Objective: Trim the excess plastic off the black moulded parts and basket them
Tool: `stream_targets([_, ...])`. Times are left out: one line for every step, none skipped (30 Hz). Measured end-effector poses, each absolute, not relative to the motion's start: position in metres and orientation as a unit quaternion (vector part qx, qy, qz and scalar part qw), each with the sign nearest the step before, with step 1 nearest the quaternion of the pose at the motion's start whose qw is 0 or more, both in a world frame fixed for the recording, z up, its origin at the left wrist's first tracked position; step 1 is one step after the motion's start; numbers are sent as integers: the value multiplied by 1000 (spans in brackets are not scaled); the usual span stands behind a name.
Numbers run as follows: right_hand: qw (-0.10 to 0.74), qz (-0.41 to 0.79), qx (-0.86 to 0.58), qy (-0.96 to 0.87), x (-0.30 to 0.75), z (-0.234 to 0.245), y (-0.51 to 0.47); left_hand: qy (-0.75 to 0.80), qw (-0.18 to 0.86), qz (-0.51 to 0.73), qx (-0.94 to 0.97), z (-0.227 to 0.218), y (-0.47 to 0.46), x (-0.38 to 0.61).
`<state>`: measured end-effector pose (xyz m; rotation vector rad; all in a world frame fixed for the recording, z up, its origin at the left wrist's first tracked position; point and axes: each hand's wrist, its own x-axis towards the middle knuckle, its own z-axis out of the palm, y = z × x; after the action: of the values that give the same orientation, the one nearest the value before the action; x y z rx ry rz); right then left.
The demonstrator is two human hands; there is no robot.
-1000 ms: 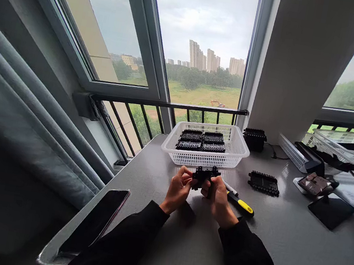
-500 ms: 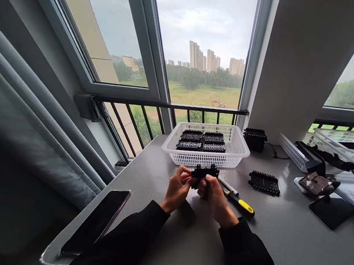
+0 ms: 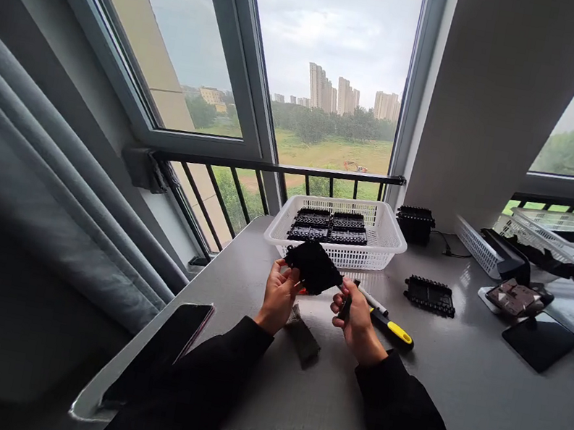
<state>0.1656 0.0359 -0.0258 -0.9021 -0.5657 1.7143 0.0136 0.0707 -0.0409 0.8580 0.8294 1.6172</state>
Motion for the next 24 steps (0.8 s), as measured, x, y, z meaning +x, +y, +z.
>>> stream_targets([520, 738, -369, -218, 167, -25, 36, 329, 547, 676, 368, -40, 70, 14])
stream_targets([511, 754, -360, -203, 168, -24, 36, 310, 560, 670, 377, -39, 69, 15])
stream_targets([504, 766, -350, -192, 169, -23, 35, 293, 572, 662, 385, -39, 68, 16])
stream_targets([500, 776, -337, -184, 171, -23, 35, 280, 583, 656, 390, -38, 68, 16])
stream_targets([498, 785, -322, -179, 172, -23, 35, 270, 590, 652, 392, -37, 67, 16])
stream_targets([496, 794, -307, -172, 173, -23, 35, 265, 594, 650, 393, -37, 67, 16])
stream_targets([493, 802, -295, -165, 174, -23, 35, 262, 596, 650, 392, -36, 67, 16])
stream_targets([490, 808, -286, -160, 175, -23, 36, 263, 597, 649, 392, -36, 67, 15])
stream_targets([488, 811, -281, -159, 175, -24, 36, 265, 595, 649, 393, -36, 68, 14])
stream_targets([488, 811, -281, -162, 175, -24, 36, 267, 593, 649, 394, -36, 69, 14])
stream_targets([489, 807, -285, -168, 175, -24, 36, 269, 591, 650, 395, -36, 69, 13])
stream_targets([493, 799, -295, -178, 174, -25, 36, 270, 589, 651, 396, -37, 70, 13])
stream_targets([499, 787, -311, -187, 173, -25, 36, 271, 587, 650, 399, -38, 71, 13])
stream_targets([508, 771, -331, -194, 172, -26, 36, 276, 582, 649, 405, -40, 72, 13])
stream_targets([521, 751, -352, -198, 171, -28, 37, 284, 576, 646, 413, -42, 73, 14])
stream_targets([540, 729, -371, -199, 170, -30, 38, 297, 568, 642, 421, -44, 74, 14])
stream_targets([564, 703, -386, -197, 169, -32, 39, 312, 562, 637, 425, -45, 74, 14])
stream_targets([591, 675, -396, -197, 170, -35, 41, 329, 561, 630, 425, -46, 74, 14])
stream_targets([617, 647, -400, -201, 170, -38, 42, 343, 566, 621, 419, -47, 74, 14])
stream_targets([639, 621, -403, -208, 171, -41, 44, 353, 579, 610, 410, -47, 74, 14])
stream_targets([659, 594, -406, -218, 172, -43, 46, 358, 595, 597, 401, -46, 73, 14])
stream_targets([674, 568, -412, -231, 174, -45, 48, 357, 614, 584, 393, -45, 72, 14])
stream_targets([687, 541, -419, -244, 175, -47, 50, 351, 632, 571, 388, -44, 70, 14])
stream_targets([696, 516, -427, -258, 176, -47, 51, 341, 647, 563, 385, -42, 69, 13])
